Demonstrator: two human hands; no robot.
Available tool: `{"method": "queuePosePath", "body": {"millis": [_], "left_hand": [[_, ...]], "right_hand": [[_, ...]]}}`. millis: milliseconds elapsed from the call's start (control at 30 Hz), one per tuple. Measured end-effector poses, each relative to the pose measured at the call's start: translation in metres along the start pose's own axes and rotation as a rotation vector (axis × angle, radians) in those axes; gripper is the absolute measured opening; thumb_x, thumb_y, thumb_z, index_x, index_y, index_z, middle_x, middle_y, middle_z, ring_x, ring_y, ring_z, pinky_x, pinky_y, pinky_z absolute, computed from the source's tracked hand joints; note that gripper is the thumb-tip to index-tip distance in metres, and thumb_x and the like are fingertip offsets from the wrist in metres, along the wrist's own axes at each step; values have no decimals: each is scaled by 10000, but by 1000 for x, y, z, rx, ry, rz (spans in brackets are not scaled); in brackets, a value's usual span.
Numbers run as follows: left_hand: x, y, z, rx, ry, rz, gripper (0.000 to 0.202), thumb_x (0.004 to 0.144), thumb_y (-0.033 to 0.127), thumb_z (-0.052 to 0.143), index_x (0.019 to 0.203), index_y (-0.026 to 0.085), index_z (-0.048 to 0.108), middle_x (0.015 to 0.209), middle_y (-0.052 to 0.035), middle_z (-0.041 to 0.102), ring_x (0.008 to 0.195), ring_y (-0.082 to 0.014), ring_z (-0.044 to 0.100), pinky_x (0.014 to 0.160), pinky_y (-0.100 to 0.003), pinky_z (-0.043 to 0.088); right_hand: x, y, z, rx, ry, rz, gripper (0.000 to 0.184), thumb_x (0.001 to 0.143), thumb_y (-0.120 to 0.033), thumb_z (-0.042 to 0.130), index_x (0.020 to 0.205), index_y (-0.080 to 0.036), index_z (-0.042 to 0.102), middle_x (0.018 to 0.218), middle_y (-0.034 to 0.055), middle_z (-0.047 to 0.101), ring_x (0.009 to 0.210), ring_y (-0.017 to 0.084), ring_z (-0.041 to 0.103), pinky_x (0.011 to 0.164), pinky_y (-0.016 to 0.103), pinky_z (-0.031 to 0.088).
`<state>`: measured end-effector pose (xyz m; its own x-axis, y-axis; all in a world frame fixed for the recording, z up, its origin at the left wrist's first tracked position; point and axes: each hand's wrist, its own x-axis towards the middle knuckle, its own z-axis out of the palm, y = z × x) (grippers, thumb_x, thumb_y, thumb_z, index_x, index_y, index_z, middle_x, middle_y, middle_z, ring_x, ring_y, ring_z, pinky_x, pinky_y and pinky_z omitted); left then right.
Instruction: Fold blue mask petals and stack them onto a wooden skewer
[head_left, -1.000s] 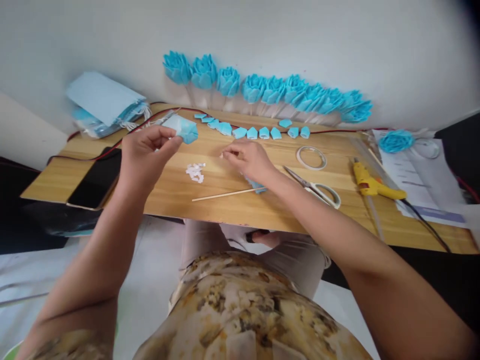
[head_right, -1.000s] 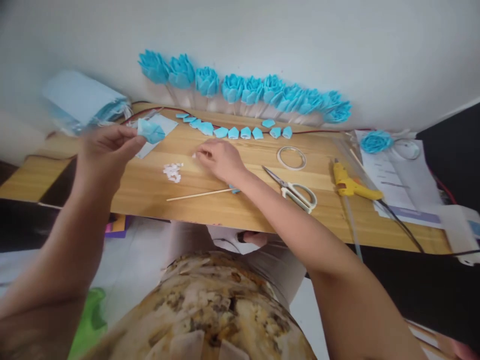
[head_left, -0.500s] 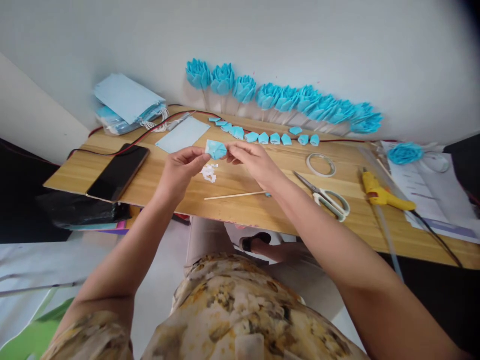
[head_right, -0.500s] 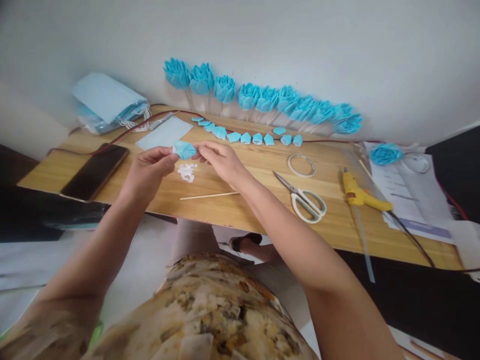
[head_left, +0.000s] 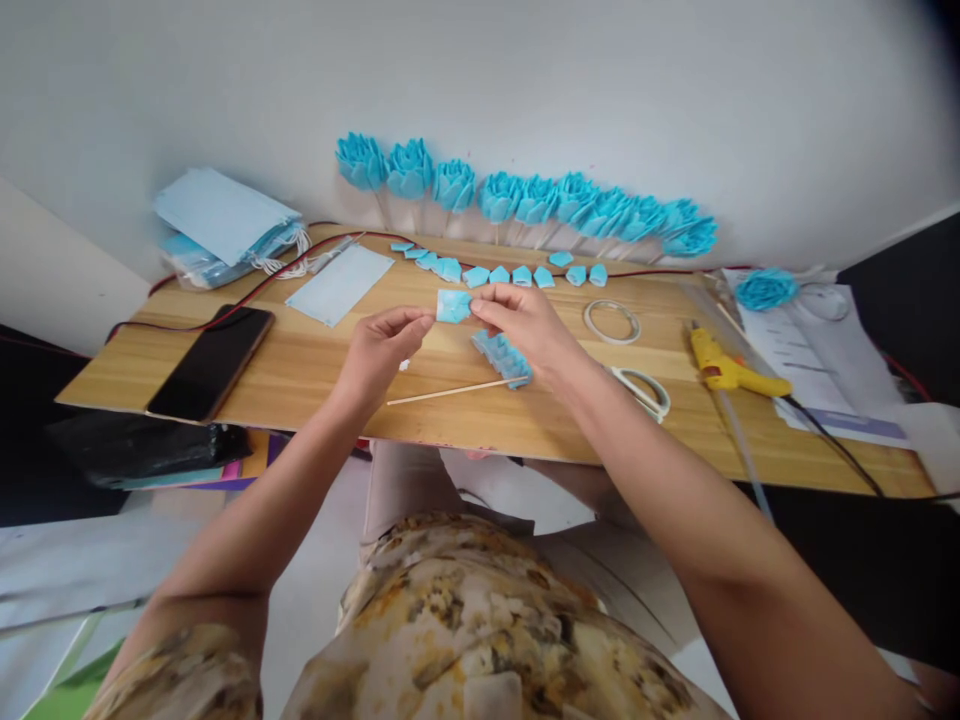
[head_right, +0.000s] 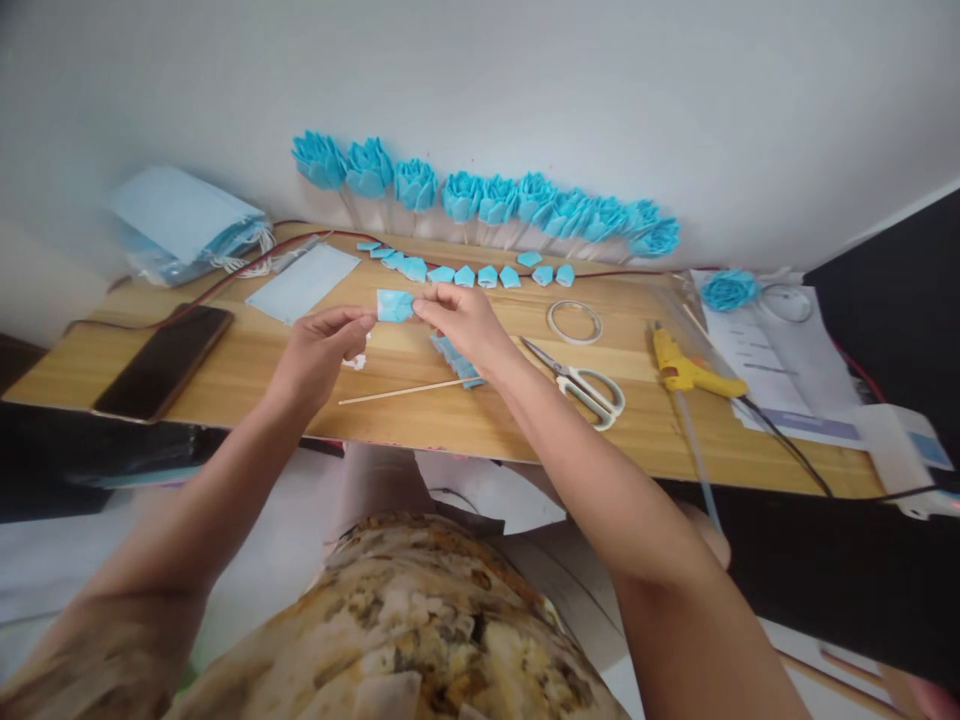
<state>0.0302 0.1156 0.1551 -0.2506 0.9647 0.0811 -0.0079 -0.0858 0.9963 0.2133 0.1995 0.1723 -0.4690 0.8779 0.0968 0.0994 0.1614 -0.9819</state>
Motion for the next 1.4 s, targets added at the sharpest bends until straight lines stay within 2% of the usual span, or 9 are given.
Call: {"method": "queuePosePath", "body": {"millis": [267,400,567,767,833,900,1000,1167,1400], "left_hand": [[18,12,6,213,-44,95,294,796,479,711,810,187,740,578,31,466,536,-103,370,479,-246,256],[30,19,18,337,-100,90,230,807,398,695,720,185,693,519,49,401,510,-94,329,477,-245,225],[36,25,25,413,-138,61,197,775,323,691,647,175,669,489,58,399,491,-81,298,484,-249,222],[47,19,25,411,-185,29,138,743,279,692,657,173,676,504,56,450,490,-78,303,493,-249,227],[52,14,24,395,-166,21,144,736,284,690,652,170,660,524,49,478,489,-77,303,490,-252,212],[55,10,23,368,-133,17,150,736,294,685,657,172,652,534,47,479,489,-79,305,489,-256,206],[56,8,21,367,-97,32,152,747,301,679,667,174,659,548,43,488,500,-86,326,493,-258,225],[55,4,23,487,-76,52,134,753,254,667,643,175,662,536,39,496,503,-91,348,494,-259,246],[63,-5,30,580,-95,61,129,754,221,666,635,174,682,510,42,480,509,-99,374,506,-268,240]], "right_hand": [[9,7,-24,-107,-24,11,174,769,-358,701,736,-188,688,625,-38,537,600,102,418,588,278,332],[9,10,-28,-137,-38,8,185,766,-370,706,733,-188,698,665,-17,602,628,112,457,594,279,350],[9,14,-37,-146,-40,17,181,778,-338,679,685,-183,692,618,-30,554,594,98,430,575,276,318],[14,18,-43,-134,-70,40,201,802,-337,712,681,-178,693,611,-27,570,595,97,448,573,266,340],[18,21,-45,-124,-74,37,243,839,-366,696,686,-177,698,616,-19,590,591,98,463,572,264,356],[23,26,-49,-127,-64,24,234,880,-373,655,783,-180,745,691,1,661,615,105,510,588,265,387],[29,38,-58,-269,-78,-37,178,878,-314,657,915,-196,785,787,10,733,674,126,576,642,279,419],[36,51,-66,-592,-264,-76,103,854,-219,686,859,-208,789,820,2,775,718,148,630,677,293,398],[38,43,-61,-783,-357,-27,87,831,-161,698,798,-217,756,790,-8,753,690,140,605,637,280,333]]}}
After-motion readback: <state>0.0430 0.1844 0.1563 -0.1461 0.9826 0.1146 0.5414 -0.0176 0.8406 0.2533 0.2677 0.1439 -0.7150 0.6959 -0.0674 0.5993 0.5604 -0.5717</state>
